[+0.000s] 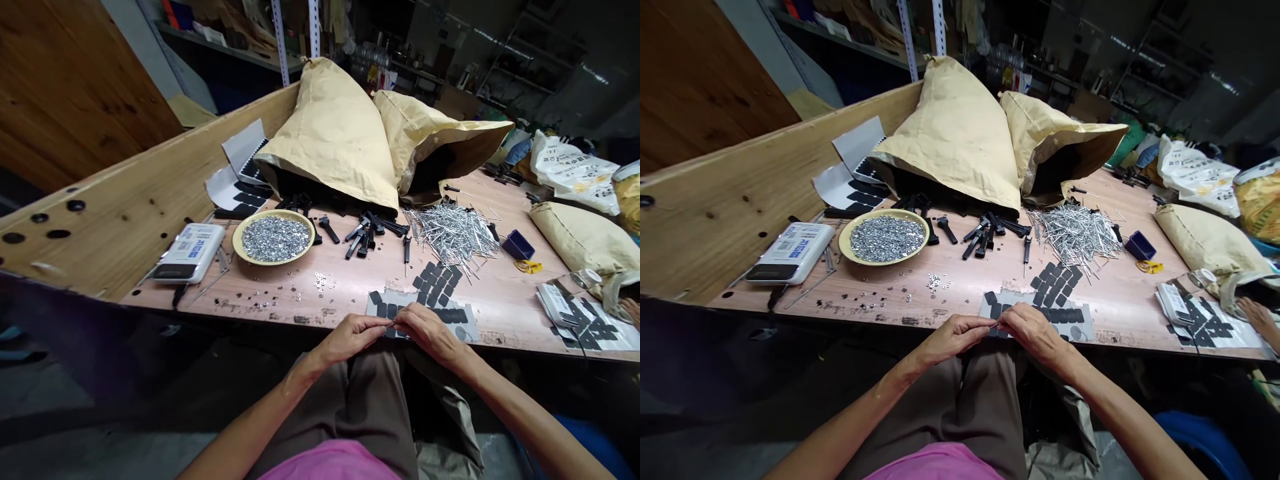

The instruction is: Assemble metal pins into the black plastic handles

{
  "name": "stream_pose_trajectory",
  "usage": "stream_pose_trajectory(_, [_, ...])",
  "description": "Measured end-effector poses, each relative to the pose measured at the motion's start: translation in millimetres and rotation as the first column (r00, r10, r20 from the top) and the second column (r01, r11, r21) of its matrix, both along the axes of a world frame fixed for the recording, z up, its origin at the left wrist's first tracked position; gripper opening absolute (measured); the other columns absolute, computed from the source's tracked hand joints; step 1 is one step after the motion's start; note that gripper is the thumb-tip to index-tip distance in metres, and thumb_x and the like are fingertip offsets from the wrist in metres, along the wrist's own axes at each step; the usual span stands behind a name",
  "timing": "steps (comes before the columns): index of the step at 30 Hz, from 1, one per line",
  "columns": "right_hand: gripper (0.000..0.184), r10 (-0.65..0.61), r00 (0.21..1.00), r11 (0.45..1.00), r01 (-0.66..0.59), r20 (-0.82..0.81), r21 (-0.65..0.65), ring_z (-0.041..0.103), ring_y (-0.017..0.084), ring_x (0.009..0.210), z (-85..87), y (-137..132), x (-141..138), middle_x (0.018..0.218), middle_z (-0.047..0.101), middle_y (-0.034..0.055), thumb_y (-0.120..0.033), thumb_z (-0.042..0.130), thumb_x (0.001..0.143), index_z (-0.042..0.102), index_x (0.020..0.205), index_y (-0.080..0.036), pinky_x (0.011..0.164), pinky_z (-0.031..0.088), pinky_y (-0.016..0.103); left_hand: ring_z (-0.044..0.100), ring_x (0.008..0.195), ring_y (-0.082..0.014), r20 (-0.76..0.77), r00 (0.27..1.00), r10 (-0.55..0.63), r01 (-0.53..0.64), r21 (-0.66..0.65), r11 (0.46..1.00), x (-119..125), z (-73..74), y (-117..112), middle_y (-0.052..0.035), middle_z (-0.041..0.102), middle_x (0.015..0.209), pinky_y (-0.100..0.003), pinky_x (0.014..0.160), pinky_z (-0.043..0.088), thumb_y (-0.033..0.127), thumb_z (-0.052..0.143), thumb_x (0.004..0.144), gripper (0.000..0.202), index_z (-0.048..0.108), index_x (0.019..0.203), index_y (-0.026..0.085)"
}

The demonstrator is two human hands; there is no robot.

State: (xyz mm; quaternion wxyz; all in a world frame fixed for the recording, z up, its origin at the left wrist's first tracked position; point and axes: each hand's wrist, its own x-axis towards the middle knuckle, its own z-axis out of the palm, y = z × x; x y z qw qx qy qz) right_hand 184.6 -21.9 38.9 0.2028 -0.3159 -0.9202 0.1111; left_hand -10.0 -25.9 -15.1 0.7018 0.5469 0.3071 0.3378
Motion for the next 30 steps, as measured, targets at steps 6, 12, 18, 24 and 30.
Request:
stream_pose_trajectory(6, [0.023, -0.02, 0.98, 0.999, 0.011, -0.199, -0.048, 0.063, 0.014, 0.075, -3.0, 0, -4, 0.083, 0.066, 0.0056, -0.027, 0.04, 0.095, 0.061, 0.1, -0.02, 0.062, 0.052, 0.023, 0.022, 0.041, -0.0039, 0.073, 0.997, -0.036, 0.041, -0.077, 0.996, -1, -2.0, 1, 0.0097, 0.025, 0.044, -0.019, 0.039, 0.015, 0.054, 0.06, 0.073, 0.057, 0.068, 0.106, 0.008])
stream_pose_trajectory(12, [0.014, -0.108, 0.91, 0.993, 0.084, -0.401, -0.079, 0.066, 0.013, 0.072, -11.0, 0, -13, 0.077, 0.07, 0.0022, -0.026, 0.05, 0.091, 0.064, 0.095, -0.022, 0.064, 0.054, 0.023, 0.019, 0.039, -0.002, 0.148, 0.989, 0.017, 0.02, -0.245, 0.969, 0, -1.3, -1, 0.0108, 0.027, 0.047, -0.017, 0.037, 0.013, 0.058, 0.068, 0.064, 0.068, 0.065, 0.11, 0.009])
stream_pose_trajectory(18, [0.02, -0.202, 0.905, 0.979, 0.179, -0.375, -0.094, 0.066, 0.016, 0.073, -14.2, 2, -15, 0.079, 0.07, 0.0039, -0.032, 0.05, 0.091, 0.067, 0.091, -0.022, 0.066, 0.054, 0.027, 0.035, 0.038, -0.0051, -0.005, 0.988, 0.157, -0.157, -0.024, 0.987, 1, -0.1, -1, 0.0065, 0.043, 0.043, -0.018, 0.038, 0.029, 0.051, 0.06, 0.075, 0.053, 0.067, 0.109, 0.011])
stream_pose_trajectory(24, [0.026, -0.241, 0.927, 0.97, 0.243, -0.287, -0.029, 0.06, 0.015, 0.069, -22.4, 2, -16, 0.076, 0.064, 0.0045, -0.034, 0.04, 0.095, 0.062, 0.089, -0.021, 0.062, 0.05, 0.026, 0.067, 0.09, -0.0192, -0.159, 0.924, 0.347, -0.247, 0.445, 0.861, 5, 0.9, -2, -0.0061, 0.073, 0.099, -0.028, 0.08, 0.053, 0.027, 0.049, 0.085, 0.028, 0.071, 0.101, 0.018])
stream_pose_trajectory(30, [0.04, -0.239, 0.971, 0.938, 0.234, -0.013, 0.254, 0.048, 0.015, 0.059, -28.5, 6, -16, 0.063, 0.056, 0.0039, -0.031, 0.025, 0.099, 0.054, 0.074, -0.019, 0.059, 0.039, 0.027, 0.069, 0.089, -0.0176, -0.194, 0.884, 0.426, -0.202, 0.664, 0.72, 9, -8.0, -6, -0.0068, 0.073, 0.099, -0.024, 0.079, 0.054, 0.022, 0.044, 0.09, 0.029, 0.066, 0.109, 0.018])
